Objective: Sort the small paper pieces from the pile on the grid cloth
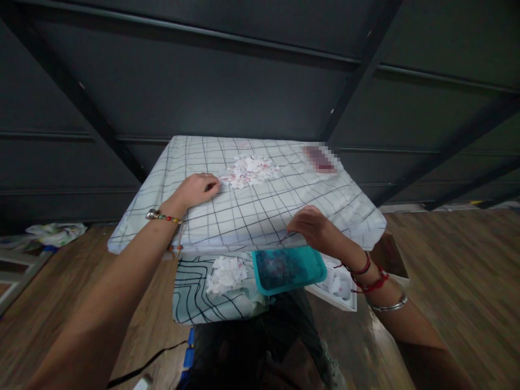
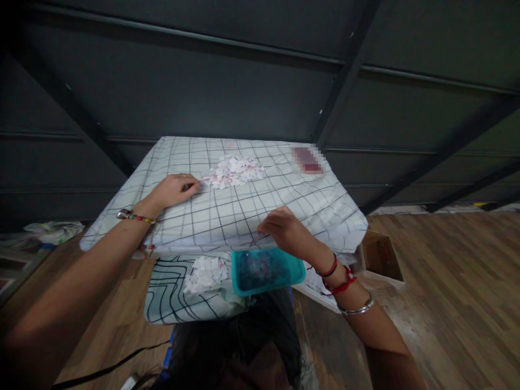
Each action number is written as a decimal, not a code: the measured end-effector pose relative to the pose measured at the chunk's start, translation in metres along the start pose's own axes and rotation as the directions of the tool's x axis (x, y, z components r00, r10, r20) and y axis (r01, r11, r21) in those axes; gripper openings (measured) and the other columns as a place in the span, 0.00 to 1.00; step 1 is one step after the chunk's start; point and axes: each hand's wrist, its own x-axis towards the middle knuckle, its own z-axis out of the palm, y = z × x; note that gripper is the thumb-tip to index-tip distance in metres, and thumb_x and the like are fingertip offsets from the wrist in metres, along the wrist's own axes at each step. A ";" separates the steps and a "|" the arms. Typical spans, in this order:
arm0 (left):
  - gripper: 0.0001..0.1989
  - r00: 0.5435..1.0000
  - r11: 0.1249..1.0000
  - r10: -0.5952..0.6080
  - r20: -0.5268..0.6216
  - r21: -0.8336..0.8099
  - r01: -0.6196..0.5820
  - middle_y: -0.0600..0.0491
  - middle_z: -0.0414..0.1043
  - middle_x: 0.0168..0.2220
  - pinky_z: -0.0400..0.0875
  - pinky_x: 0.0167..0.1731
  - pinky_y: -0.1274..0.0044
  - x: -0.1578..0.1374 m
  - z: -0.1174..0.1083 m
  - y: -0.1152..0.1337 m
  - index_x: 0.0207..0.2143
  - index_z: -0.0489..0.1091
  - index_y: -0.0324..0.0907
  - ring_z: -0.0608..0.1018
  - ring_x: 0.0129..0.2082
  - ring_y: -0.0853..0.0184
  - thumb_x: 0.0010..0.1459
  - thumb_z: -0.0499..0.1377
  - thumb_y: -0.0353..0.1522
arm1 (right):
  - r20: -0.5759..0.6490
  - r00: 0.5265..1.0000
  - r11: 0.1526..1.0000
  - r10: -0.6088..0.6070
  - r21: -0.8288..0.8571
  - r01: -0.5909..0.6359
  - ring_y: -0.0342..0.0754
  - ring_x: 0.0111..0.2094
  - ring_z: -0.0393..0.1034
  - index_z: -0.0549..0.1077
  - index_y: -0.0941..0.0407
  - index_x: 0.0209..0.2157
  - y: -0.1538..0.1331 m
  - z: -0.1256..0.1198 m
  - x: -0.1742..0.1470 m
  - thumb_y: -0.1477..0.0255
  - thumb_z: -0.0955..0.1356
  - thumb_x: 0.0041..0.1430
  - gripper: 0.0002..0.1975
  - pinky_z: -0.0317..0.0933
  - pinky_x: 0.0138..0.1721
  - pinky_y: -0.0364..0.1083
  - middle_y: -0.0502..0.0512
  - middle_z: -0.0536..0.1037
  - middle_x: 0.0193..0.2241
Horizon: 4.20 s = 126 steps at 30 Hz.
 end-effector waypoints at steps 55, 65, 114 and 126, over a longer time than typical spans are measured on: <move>0.11 0.827 0.860 0.484 0.288 0.021 -0.510 0.47 0.70 0.36 0.67 0.34 0.71 0.030 -0.031 0.067 0.39 0.67 0.40 0.73 0.35 0.61 0.58 0.49 0.32 | 0.007 0.955 0.930 0.296 -0.227 -0.287 0.46 0.38 0.68 0.73 0.59 0.36 0.146 0.031 0.105 0.75 0.59 0.60 0.11 0.55 0.41 0.45 0.58 0.76 0.34; 0.30 0.739 0.762 0.626 0.249 -0.398 -0.511 0.51 0.47 0.61 0.47 0.58 0.66 0.029 -0.006 0.071 0.59 0.49 0.47 0.52 0.60 0.58 0.57 0.53 0.43 | 0.030 0.998 0.997 0.058 -0.048 -0.056 0.45 0.37 0.67 0.72 0.58 0.36 0.142 0.024 0.098 0.75 0.59 0.60 0.11 0.55 0.40 0.45 0.54 0.76 0.32; 0.15 0.848 0.813 0.518 0.113 -0.374 -0.447 0.47 0.66 0.48 0.66 0.47 0.74 0.034 -0.001 0.047 0.48 0.64 0.40 0.69 0.47 0.65 0.60 0.51 0.35 | 0.206 0.973 0.994 -0.103 0.046 0.095 0.43 0.30 0.62 0.70 0.57 0.31 0.116 0.006 0.078 0.76 0.58 0.60 0.11 0.53 0.39 0.44 0.51 0.70 0.24; 0.27 0.842 0.863 0.491 0.222 -0.253 -0.437 0.43 0.47 0.60 0.56 0.54 0.68 0.008 -0.006 0.061 0.58 0.50 0.40 0.57 0.57 0.58 0.59 0.52 0.41 | 0.136 0.990 0.999 -0.022 -0.023 0.026 0.44 0.31 0.63 0.71 0.58 0.33 0.072 0.003 0.045 0.75 0.58 0.60 0.11 0.52 0.39 0.45 0.53 0.72 0.26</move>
